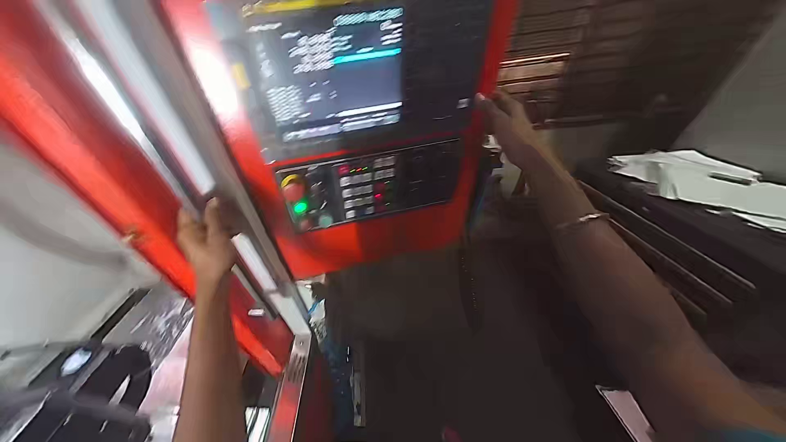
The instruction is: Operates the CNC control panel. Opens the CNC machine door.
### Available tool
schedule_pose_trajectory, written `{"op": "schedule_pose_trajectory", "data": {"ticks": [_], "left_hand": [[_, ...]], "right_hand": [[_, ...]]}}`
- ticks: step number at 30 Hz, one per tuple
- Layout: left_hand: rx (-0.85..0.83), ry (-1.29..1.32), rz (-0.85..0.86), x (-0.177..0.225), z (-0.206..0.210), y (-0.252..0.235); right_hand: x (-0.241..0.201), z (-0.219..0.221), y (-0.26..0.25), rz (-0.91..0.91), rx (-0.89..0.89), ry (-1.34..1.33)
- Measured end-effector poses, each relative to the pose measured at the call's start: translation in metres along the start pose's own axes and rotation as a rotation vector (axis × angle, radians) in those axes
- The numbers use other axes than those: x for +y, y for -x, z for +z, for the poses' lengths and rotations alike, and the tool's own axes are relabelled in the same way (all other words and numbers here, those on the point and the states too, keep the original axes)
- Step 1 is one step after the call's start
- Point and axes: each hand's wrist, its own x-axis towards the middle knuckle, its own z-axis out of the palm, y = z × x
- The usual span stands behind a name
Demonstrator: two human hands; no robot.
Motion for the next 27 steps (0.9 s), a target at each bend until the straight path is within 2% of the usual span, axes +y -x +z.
{"op": "schedule_pose_trajectory", "data": {"ticks": [2,5,7,9,12,13,14,15,16,17,18,20,22,27], "left_hand": [[0.049,0.014,0.049,0.003,0.005,0.001],[0.111,-0.001,0.093,0.003,0.011,0.001],[0.138,-0.021,0.101,0.003,0.013,0.001],[0.16,-0.044,0.096,0.004,0.015,0.002],[0.189,-0.055,0.071,0.005,0.018,0.003],[0.194,-0.055,0.071,0.005,0.018,0.003],[0.199,-0.058,0.072,0.005,0.018,0.003],[0.202,-0.062,0.066,0.005,0.018,0.002],[0.204,-0.066,0.06,0.005,0.019,0.002],[0.21,-0.074,0.058,0.004,0.019,0.002],[0.219,-0.088,0.06,0.004,0.02,0.001],[0.235,-0.118,0.071,0.001,0.02,0.0],[0.247,-0.148,0.072,-0.003,0.02,-0.001],[0.245,-0.143,0.055,0.0,0.019,0.001]], "right_hand": [[0.01,-0.008,-0.036,-0.084,0.031,-0.007],[-0.02,-0.014,-0.056,-0.021,0.027,-0.009],[-0.017,-0.007,-0.095,-0.085,0.132,0.037],[-0.014,0.003,-0.112,-0.09,0.21,0.125],[-0.029,0.022,-0.098,-0.034,0.317,0.234],[-0.044,0.022,-0.082,0.054,0.25,0.264],[-0.07,0.009,-0.075,0.251,0.023,0.302],[-0.042,0.028,-0.086,0.077,0.259,0.285],[-0.025,0.039,-0.104,-0.006,0.368,0.27],[-0.02,0.042,-0.112,-0.02,0.385,0.273],[-0.024,0.042,-0.108,-0.003,0.36,0.275],[-0.06,0.032,-0.057,0.098,0.178,0.248],[-0.081,0.031,-0.025,0.15,0.121,0.211],[-0.059,0.04,-0.041,0.071,0.173,0.207]]}}
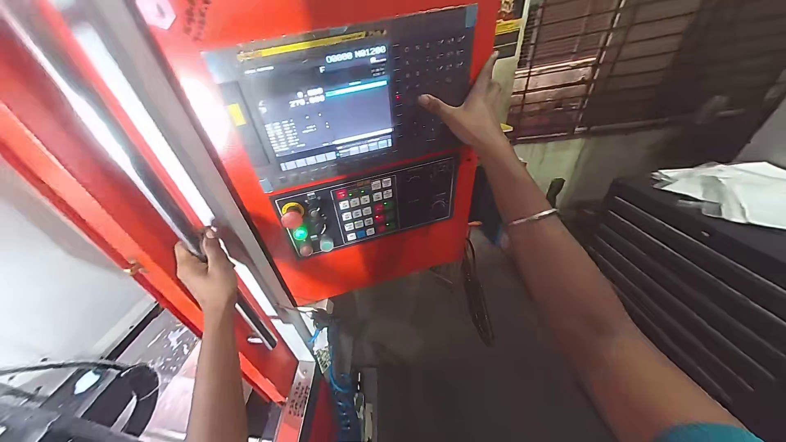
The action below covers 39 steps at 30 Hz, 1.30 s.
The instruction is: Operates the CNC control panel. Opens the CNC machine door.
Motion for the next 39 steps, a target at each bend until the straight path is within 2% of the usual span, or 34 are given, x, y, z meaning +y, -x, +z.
{"op": "schedule_pose_trajectory", "data": {"ticks": [5,8,11,14,16,18,21,23,24,26,29,33,39], "left_hand": [[-0.016,0.022,0.003,-0.006,-0.002,0.0],[-0.034,0.095,0.016,-0.005,-0.004,0.001],[-0.076,0.132,0.003,-0.005,-0.002,0.003],[-0.067,0.124,-0.019,-0.001,-0.003,0.003],[-0.057,0.112,-0.019,0.0,-0.002,0.005],[-0.051,0.113,-0.02,-0.001,-0.003,0.006],[-0.043,0.127,-0.013,-0.004,-0.002,0.005],[-0.051,0.112,-0.013,-0.005,-0.003,0.006],[-0.054,0.103,-0.015,-0.005,-0.003,0.006],[-0.045,0.101,-0.018,-0.005,-0.002,0.005],[-0.042,0.094,-0.017,-0.005,-0.001,0.005],[-0.064,0.093,-0.019,-0.006,-0.004,0.006],[-0.024,0.04,-0.025,-0.012,-0.002,0.004]], "right_hand": [[0.102,0.028,-0.08,-0.199,0.043,-0.153],[0.134,0.035,-0.069,-0.184,-0.032,-0.331],[0.143,0.029,-0.07,-0.189,-0.074,-0.414],[0.137,0.03,-0.077,-0.104,-0.042,-0.376],[0.129,0.026,-0.063,-0.038,-0.034,-0.337],[0.118,0.016,-0.039,-0.011,-0.087,-0.331],[0.108,0.014,-0.067,0.05,-0.119,-0.373],[0.088,-0.002,-0.058,0.154,-0.199,-0.292],[0.084,-0.006,-0.06,0.146,-0.203,-0.224],[0.087,-0.006,-0.084,-0.056,-0.056,-0.07],[0.046,-0.011,-0.096,-0.297,0.068,0.027],[-0.004,0.003,-0.096,-0.178,0.093,0.066],[-0.014,0.028,-0.097,-0.099,0.237,0.144]]}}
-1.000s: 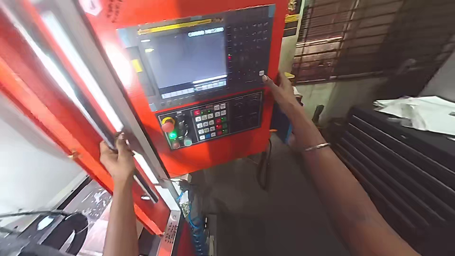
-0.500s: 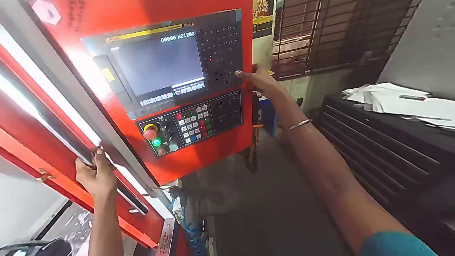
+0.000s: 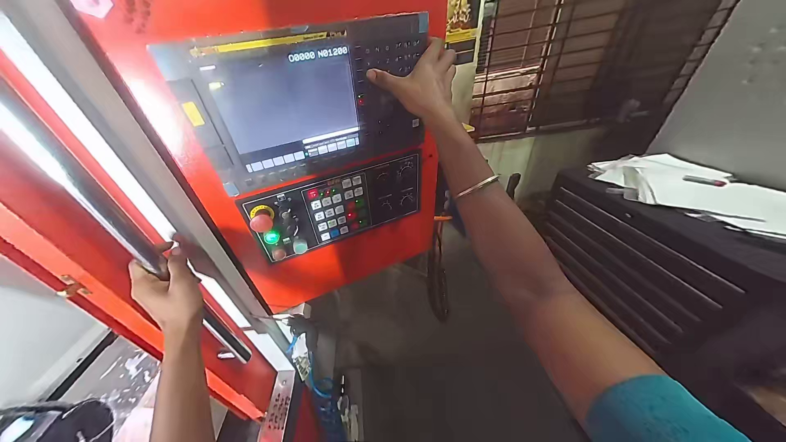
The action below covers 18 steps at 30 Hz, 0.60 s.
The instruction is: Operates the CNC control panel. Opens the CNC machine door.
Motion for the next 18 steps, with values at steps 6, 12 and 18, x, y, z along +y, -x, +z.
{"op": "schedule_pose_trajectory", "data": {"ticks": [6,12,18], "left_hand": [[0.01,0.002,-0.002,0.001,0.001,0.001],[0.006,0.012,-0.006,0.001,0.001,0.002],[-0.007,-0.022,-0.006,-0.002,0.0,0.002]], "right_hand": [[0.021,-0.01,-0.019,-0.055,-0.046,-0.187],[0.049,-0.014,-0.044,-0.029,-0.168,-0.556],[0.048,-0.013,-0.041,-0.038,-0.144,-0.554]]}}
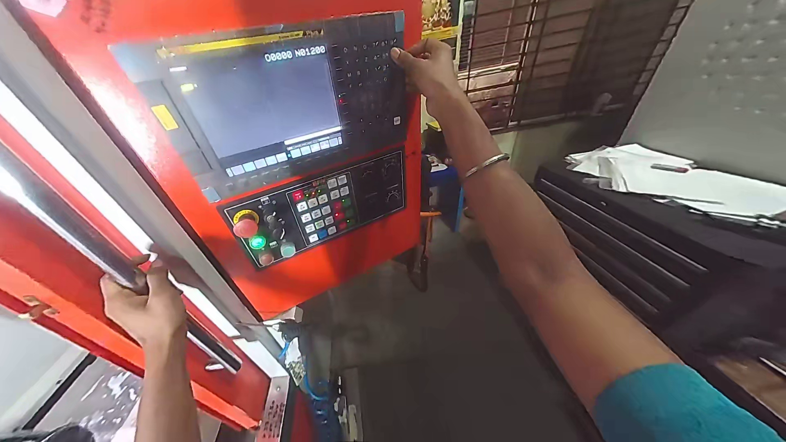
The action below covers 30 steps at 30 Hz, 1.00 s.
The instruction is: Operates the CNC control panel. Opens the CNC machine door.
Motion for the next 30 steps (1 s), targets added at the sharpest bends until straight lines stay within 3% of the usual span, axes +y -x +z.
{"op": "schedule_pose_trajectory", "data": {"ticks": [3,11,18,23,27,30], "left_hand": [[0.011,0.011,0.008,0.001,0.002,0.0],[0.014,-0.003,0.009,0.004,0.001,0.0],[0.009,0.002,0.02,0.004,0.001,0.001],[0.01,0.002,0.006,0.003,0.001,0.001],[0.004,0.002,0.021,0.002,0.001,0.001],[0.005,-0.001,0.018,0.0,0.001,0.002]], "right_hand": [[-0.006,0.004,0.01,-0.007,-0.029,0.089],[-0.012,0.022,0.013,-0.004,0.097,0.339],[-0.007,0.006,0.004,0.042,-0.035,0.051],[-0.008,0.008,0.001,0.095,0.005,0.04],[0.002,0.011,0.014,-0.013,-0.028,0.078],[0.007,0.019,0.021,-0.039,0.045,0.217]]}}
